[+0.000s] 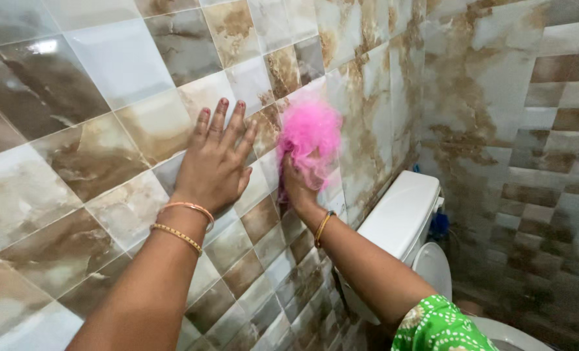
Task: The person wets a pink bath sponge in a bucket of water, then scrubs the tiled bathroom walls with the sponge. The person repeatedly dips the sponge into the bucket to re-wet it while continuing to scrub different sections of the wall.
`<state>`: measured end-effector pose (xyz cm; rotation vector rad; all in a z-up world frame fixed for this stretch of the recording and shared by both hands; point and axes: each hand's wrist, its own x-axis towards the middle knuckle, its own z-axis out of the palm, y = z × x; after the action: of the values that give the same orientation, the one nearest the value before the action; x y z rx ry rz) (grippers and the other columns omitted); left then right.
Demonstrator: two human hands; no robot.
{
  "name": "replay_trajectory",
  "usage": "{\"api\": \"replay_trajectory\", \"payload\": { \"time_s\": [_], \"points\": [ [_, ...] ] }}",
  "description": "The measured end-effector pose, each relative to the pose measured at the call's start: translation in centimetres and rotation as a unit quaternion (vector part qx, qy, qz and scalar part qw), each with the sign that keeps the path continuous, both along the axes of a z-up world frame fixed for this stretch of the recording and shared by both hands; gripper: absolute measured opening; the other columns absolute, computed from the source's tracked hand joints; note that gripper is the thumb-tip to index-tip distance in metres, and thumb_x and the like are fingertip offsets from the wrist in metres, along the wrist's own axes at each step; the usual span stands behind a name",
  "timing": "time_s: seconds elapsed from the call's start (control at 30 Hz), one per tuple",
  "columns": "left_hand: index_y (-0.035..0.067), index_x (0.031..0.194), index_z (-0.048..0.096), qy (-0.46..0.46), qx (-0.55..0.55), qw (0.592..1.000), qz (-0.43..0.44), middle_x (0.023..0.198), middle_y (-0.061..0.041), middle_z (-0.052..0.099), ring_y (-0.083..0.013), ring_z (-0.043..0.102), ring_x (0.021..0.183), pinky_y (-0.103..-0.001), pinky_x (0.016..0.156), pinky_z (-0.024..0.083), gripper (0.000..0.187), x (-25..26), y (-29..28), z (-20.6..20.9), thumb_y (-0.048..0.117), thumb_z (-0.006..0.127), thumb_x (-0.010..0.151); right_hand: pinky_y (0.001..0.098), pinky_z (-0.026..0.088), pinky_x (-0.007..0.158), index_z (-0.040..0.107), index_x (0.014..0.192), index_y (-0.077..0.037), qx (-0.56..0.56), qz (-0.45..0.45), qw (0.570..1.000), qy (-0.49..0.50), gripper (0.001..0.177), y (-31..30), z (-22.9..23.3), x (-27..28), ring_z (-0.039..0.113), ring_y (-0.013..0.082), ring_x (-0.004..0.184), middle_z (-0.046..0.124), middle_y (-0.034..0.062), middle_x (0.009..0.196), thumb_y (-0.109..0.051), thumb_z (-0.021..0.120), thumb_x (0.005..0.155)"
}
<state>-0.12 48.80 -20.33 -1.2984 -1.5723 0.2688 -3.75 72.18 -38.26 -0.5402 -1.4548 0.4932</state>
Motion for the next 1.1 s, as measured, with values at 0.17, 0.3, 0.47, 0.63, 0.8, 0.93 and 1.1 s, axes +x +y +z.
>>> {"api": "replay_trajectory", "payload": {
  "time_s": [0.17,0.3,0.47,0.63,0.8,0.93,1.1],
  "points": [
    [0.009,0.154,0.04,-0.053,-0.003,0.998,0.024,0.161,-0.019,0.032,-0.0388,0.025,0.15,-0.051,0.122,0.015,0.084,3.2,-4.7,-4.0,0.039,0.068,0.08,0.0473,0.033,0.116,0.044,0.144,0.012,-0.004,0.106,0.993,-0.043,0.071,-8.3,-2.7,1.3,0.045,0.0464,0.134,0.05,0.0323,0.142,-0.038,0.06,0.096],
    [0.009,0.153,0.038,-0.139,0.005,0.989,0.041,0.161,-0.019,0.032,-0.0392,0.025,0.149,-0.052,0.121,0.017,0.087,5.8,-10.3,-6.2,0.038,0.072,0.078,0.0485,0.043,0.109,0.057,0.134,0.0,0.125,0.115,0.984,-0.063,0.052,-14.7,-2.7,4.7,0.056,0.0432,0.125,0.061,0.0226,0.131,-0.028,0.063,0.089],
    [0.011,0.156,0.029,-0.264,0.037,0.962,0.059,0.162,-0.021,0.026,-0.0406,0.024,0.15,-0.051,0.122,0.02,0.101,9.4,-18.4,-9.4,0.035,0.081,0.073,0.0457,0.054,0.092,0.066,0.125,-0.004,0.077,0.365,0.927,0.029,0.039,-22.6,-5.3,9.5,0.066,0.0372,0.106,0.069,0.0176,0.119,-0.024,0.06,0.092],
    [0.034,0.164,0.01,-0.427,0.042,0.885,0.182,0.171,-0.015,0.008,-0.042,0.014,0.152,-0.057,0.116,0.021,0.132,12.9,-25.7,-13.8,0.051,0.093,0.062,0.0402,0.047,0.066,0.075,0.098,0.002,-0.117,0.419,0.866,-0.247,0.04,-28.6,-6.8,12.6,0.06,0.0233,0.075,0.067,0.0118,0.081,-0.037,0.063,0.1],
    [0.029,0.159,0.011,-0.471,0.199,0.854,-0.1,0.161,-0.033,0.004,-0.0552,0.018,0.147,-0.056,0.117,0.026,0.15,15.2,-30.5,-20.1,0.04,0.102,0.04,0.0336,0.043,0.053,0.078,0.098,-0.002,-0.295,0.542,0.745,-0.253,0.037,-34.8,-10.5,17.6,0.053,0.0104,0.061,0.065,0.0015,0.071,-0.036,0.065,0.094],
    [0.027,0.161,0.014,-0.574,0.242,0.778,-0.085,0.158,-0.032,0.017,-0.0536,0.029,0.145,-0.052,0.117,0.036,0.148,17.6,-32.5,-24.8,0.022,0.101,0.042,0.0312,0.047,0.059,0.077,0.103,-0.002,-0.303,0.611,0.704,-0.199,0.034,-39.1,-13.4,21.0,0.057,0.0092,0.068,0.068,-0.0004,0.082,-0.034,0.066,0.095],
    [0.017,0.159,0.023,-0.6,0.262,0.75,-0.096,0.149,-0.024,0.047,-0.0459,0.051,0.132,-0.049,0.108,0.047,0.132,19.1,-34.2,-28.9,0.017,0.093,0.047,0.0306,0.053,0.068,0.076,0.105,-0.003,-0.261,0.552,0.694,-0.381,0.042,-40.6,-15.0,25.0,0.063,0.0114,0.076,0.073,0.001,0.087,-0.043,0.066,0.095]
  ]
}}
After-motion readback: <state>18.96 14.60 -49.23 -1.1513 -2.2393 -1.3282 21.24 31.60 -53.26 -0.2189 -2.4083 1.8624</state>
